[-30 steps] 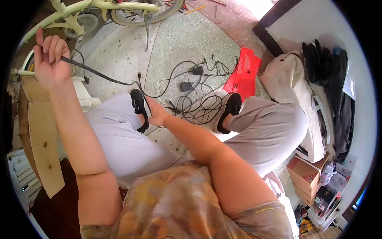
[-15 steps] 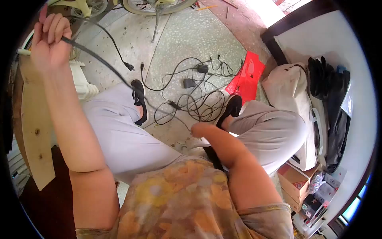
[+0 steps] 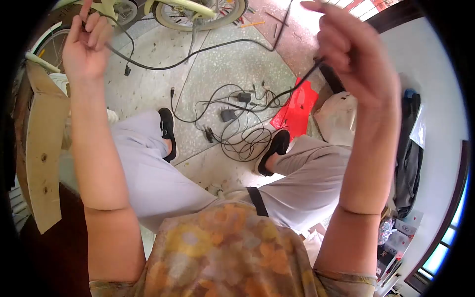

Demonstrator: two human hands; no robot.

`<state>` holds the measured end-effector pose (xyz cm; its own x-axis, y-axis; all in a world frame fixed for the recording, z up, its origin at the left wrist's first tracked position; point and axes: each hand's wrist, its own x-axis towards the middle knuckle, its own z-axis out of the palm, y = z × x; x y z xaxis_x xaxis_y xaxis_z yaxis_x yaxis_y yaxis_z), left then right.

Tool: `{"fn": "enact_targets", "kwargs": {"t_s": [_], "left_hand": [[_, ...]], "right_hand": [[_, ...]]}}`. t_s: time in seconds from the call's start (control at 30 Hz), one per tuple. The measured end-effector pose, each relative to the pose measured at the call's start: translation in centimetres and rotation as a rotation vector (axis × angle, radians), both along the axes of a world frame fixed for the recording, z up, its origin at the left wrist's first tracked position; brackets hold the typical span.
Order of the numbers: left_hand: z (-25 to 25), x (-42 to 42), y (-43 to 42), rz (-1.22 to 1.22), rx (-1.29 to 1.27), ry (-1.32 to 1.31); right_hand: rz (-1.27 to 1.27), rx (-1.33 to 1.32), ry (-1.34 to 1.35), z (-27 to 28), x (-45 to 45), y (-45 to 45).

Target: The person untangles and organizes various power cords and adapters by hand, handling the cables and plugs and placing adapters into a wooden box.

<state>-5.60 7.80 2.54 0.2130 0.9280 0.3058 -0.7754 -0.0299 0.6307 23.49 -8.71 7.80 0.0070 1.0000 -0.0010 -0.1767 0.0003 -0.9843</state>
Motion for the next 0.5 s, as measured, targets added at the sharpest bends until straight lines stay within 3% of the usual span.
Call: {"fn": "enact_targets", "kwargs": {"t_s": [0.07,0.17,0.23,0.33,0.37,0.4,0.43,0.47,0.5], "left_hand": [[-0.4,0.0,0.2,-0.002,-0.002,-0.007],[-0.1,0.1,-0.2,0.027,-0.106,0.034],[-0.5,-0.3,0.5,-0.04,-0.039,0.031],[-0.5,0.1,0.7,-0.216,0.091,0.006],[-0.5,0.7,0.1,-0.091,-0.02,0.057],[0.1,1.2,-0.4,0.038,-0.131,0.108],[-0.6,0.5,0.2,-0.108,-0.045,0.085],[-1.3,0.4,0.6,-0.103,-0.034,0.085],[-1.2,0.5,0.3,-0.15,-0.022,0.11]], "right_hand": [[0.021,0.03,0.229,3.2,2.0,-0.4],[0.031,0.139,0.291,7.1,3.4,-0.7],[0.036,0.241,0.36,8.7,3.8,-0.9],[0.03,0.235,0.286,8.7,3.8,-0.8],[0.027,0.225,0.256,8.4,3.8,-0.7],[-0.141,0.166,0.262,7.5,4.1,-0.8],[-0.062,0.166,0.203,6.6,4.1,-0.6],[0.017,0.164,0.146,5.6,3.9,-0.5],[-0.043,0.126,0.07,4.7,3.9,-0.6]]}}
